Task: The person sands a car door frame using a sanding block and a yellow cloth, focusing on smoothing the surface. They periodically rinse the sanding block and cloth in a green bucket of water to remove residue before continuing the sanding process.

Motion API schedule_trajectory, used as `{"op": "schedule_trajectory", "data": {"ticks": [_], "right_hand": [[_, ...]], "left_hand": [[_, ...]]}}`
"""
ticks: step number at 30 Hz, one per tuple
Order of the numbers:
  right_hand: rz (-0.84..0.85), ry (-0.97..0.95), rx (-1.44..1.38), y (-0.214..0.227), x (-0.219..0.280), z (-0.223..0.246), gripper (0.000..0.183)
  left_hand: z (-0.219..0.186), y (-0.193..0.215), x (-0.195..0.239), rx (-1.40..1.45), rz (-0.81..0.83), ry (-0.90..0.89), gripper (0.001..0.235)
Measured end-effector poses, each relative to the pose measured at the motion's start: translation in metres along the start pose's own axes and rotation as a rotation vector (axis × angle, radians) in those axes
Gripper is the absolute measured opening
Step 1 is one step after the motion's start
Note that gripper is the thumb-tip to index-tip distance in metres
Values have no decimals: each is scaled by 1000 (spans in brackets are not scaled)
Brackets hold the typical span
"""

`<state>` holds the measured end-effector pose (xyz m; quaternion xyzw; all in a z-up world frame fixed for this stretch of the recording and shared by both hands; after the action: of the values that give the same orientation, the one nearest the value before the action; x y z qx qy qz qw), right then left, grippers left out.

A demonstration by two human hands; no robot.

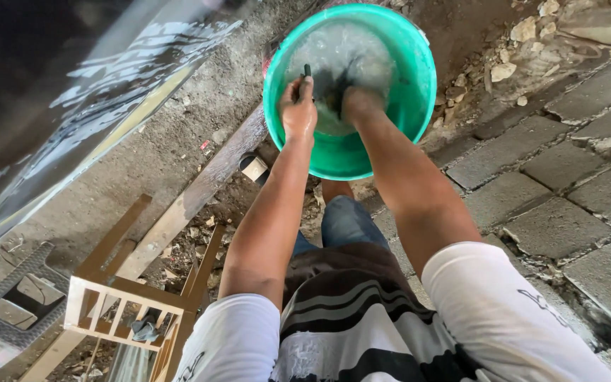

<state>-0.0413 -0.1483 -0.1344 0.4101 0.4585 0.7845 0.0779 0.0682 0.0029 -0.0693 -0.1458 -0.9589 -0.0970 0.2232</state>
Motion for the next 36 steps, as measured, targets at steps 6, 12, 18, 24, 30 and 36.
{"op": "schedule_trajectory", "data": {"ticks": [6, 12, 18, 24, 30, 36], "right_hand": [[43, -19, -313, 121, 102, 19, 31], [-97, 177, -1130, 184, 214, 17, 19], [-345, 115, -1915, 142, 143, 17, 30], [-449, -264, -1323, 46, 25, -13, 38], [-411, -313, -764, 91, 44, -24, 36], [115, -51, -147, 8, 5, -4, 45]], "left_hand": [[17, -9, -3, 118, 73, 81, 28], [-6, -15, 4, 20, 57, -71, 29], [-15, -35, 44, 33, 10, 168, 33], [-23, -36, 52, 29, -4, 55, 32], [-10, -6, 44, 4, -89, 193, 36], [-11, -8, 38, 98, -82, 70, 32]]}}
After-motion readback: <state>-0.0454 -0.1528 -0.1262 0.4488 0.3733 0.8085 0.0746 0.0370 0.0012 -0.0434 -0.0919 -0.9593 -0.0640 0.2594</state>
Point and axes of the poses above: each hand's wrist, its own x-axis away from the middle knuckle, its own y-axis out of the back of the hand, z = x × y, the point moved 9 cm from there along -x, towards the middle knuckle, and after that the axes turned 2 degrees about x, right-handed, at the moved point
